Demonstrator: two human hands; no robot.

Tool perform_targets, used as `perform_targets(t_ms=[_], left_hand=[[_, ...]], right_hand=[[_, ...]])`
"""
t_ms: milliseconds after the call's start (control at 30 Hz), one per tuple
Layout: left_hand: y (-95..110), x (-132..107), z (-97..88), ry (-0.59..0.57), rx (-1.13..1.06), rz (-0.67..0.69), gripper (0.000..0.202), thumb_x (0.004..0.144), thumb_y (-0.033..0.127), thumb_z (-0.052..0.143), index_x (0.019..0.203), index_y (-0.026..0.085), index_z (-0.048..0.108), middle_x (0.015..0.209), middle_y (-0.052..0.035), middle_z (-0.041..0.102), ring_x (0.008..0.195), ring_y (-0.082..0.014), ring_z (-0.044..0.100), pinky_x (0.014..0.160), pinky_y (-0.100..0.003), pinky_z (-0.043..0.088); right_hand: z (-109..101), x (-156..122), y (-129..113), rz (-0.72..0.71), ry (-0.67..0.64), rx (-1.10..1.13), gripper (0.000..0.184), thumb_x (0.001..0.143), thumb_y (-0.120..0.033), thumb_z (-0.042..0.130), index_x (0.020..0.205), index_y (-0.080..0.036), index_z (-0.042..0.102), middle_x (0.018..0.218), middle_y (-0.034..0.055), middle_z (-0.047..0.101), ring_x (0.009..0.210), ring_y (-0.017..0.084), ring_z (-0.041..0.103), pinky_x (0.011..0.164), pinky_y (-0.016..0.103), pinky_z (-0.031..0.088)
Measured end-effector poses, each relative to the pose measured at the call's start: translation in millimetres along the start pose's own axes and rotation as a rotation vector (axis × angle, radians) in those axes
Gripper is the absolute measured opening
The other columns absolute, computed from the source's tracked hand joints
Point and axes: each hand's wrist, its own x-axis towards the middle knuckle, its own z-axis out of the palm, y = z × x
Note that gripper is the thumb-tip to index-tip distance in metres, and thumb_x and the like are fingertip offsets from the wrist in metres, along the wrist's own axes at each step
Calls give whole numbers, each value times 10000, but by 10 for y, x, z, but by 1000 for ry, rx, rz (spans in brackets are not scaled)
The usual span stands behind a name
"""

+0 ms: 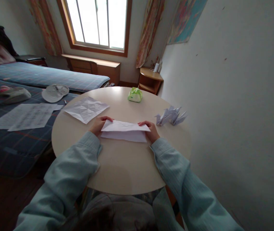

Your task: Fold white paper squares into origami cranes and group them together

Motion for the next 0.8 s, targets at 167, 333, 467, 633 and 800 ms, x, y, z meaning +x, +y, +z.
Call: perform_targets(t_ms=[167,333,467,633,800], left_hand=[[-57,42,-31,17,240,53,159,539,170,511,650,152,623,528,20,581,493,-112,506,495,-225,396],[-155,158,-67,118,750,245,306,593,99,368,614,181,662,567,-11,592,594,-138,535,622,-249,433],[-157,178,-61,65,961,369,362,623,77,328,628,196,670,820,-28,643,770,-148,561,805,-267,423],[-79,62,56,177,1149,343,313,678,132,362,630,200,664,970,-22,632,924,-196,527,903,-355,370],[0,-132,300,285,1356,434,244,711,274,459,743,149,667,1089,-105,581,1044,-271,466,961,-443,296]], right_hand=[[-5,-8,-9,59,33,-59,113,576,-211,463,595,-159,561,698,9,627,619,125,553,586,243,440],[-18,2,-13,-82,27,-417,251,577,-113,348,569,-166,594,593,-4,581,625,125,523,632,238,402],[-7,-39,-103,-174,-28,-631,277,595,-80,349,567,-172,609,657,11,594,668,127,522,699,242,385],[38,-79,-161,-180,-44,-690,275,705,-138,371,596,-165,622,679,18,582,661,121,516,673,231,373],[93,-75,-128,-172,-7,-800,207,721,-302,519,597,-154,595,636,21,553,601,124,481,627,247,364]])
